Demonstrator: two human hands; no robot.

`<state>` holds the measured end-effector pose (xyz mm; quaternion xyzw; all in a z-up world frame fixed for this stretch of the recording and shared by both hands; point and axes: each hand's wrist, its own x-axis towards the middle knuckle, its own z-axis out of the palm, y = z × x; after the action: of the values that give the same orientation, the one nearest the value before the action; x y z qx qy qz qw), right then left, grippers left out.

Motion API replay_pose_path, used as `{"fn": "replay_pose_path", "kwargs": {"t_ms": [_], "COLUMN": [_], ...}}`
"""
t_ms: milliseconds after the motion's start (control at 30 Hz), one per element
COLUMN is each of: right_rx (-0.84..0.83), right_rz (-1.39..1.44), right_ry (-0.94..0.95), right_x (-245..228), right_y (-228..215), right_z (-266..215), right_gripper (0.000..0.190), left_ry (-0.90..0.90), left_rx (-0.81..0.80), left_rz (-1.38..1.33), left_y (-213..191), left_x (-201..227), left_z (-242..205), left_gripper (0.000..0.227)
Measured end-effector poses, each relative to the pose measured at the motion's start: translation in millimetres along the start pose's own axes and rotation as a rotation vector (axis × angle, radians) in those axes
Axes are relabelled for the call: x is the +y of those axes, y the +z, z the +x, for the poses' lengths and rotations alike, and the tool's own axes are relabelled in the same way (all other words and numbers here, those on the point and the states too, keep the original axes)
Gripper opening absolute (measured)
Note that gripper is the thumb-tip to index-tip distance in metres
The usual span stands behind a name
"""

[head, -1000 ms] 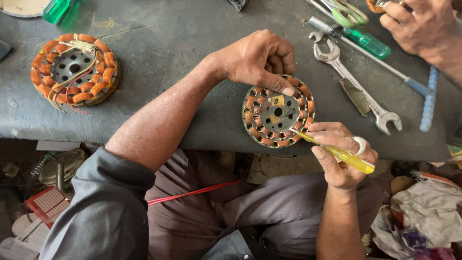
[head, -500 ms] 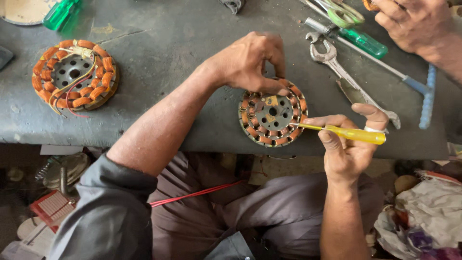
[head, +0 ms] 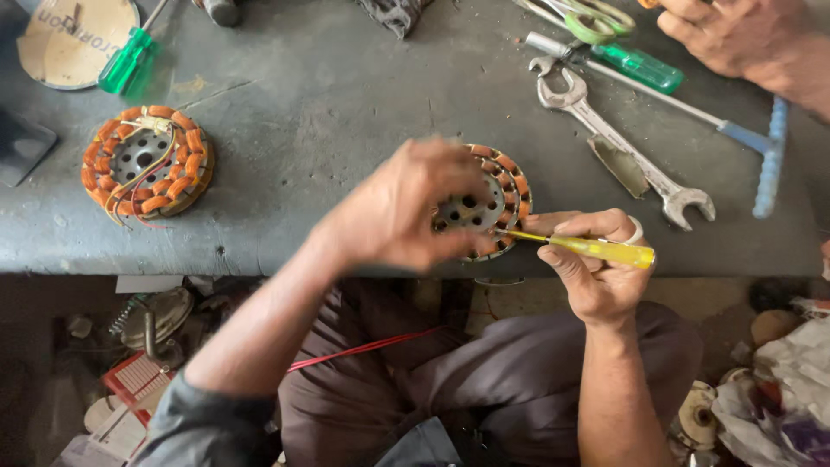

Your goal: The person repairs a motor stator by using a yellow screwdriver to adjust copper windings and a red wire to test connections. The person repeatedly inserts the wire into the stator slots and uses the screwdriver to manipulate the internal components.

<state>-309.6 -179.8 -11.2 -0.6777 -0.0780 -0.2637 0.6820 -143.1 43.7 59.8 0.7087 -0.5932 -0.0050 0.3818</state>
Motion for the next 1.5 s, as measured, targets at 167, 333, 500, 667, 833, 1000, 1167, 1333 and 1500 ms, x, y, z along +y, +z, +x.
{"fn": "replay_pose_path", "kwargs": {"t_ms": [167,333,500,667,833,1000,1167,1333,1500], "right_rx": [-0.03,-0.021,-0.019,-0.037,-0.039,-0.063,-0.068,-0.066,-0.062], "right_rz": [-0.042,-0.013,-0.02,-0.037,-0.054,-0.083,-0.118,-0.119,-0.129], "right_ry": [-0.041,-0.027,-0.027,-0.042,-0.047,-0.103,-0.114,-0.123,-0.139], "right_x": [-1.2,-1.6,-0.9,-2.1,-2.6,-2.5,-1.2,-0.2,-0.1], "right_y": [1.1,2.6,2.2,2.2,1.6,1.9,0.0,0.5,2.0], "right_z": [1.9,1.7,0.9,2.6,2.8,2.9,1.6,0.1,-0.7], "right_gripper": [0.023,0.024,0.023,0.023,0.023,0.024,0.026,0.025,0.025], "left_ry": [-0.191,-0.255,-0.264,-0.247,-0.235,-0.224,-0.247,-0.26,-0.235], "left_rx": [0.211,0.374,0.39,0.37,0.357,0.366,0.367,0.384,0.377], "left_rz": [0.049,0.041,0.011,0.003,-0.02,-0.028,-0.057,-0.035,-0.003], "left_y": [34.4,54.8,62.2,62.3,61.5,60.5,59.4,59.9,61.7], "left_x": [43.0,46.6,38.7,34.9,32.9,30.8,31.4,30.9,28.2], "left_z": [-28.2,-25.3,-30.1,-31.9,-32.3,-33.3,-34.3,-35.8,-35.2], "left_gripper": [0.04,0.034,0.032,0.03,0.033,0.036,0.053,0.059,0.052]}}
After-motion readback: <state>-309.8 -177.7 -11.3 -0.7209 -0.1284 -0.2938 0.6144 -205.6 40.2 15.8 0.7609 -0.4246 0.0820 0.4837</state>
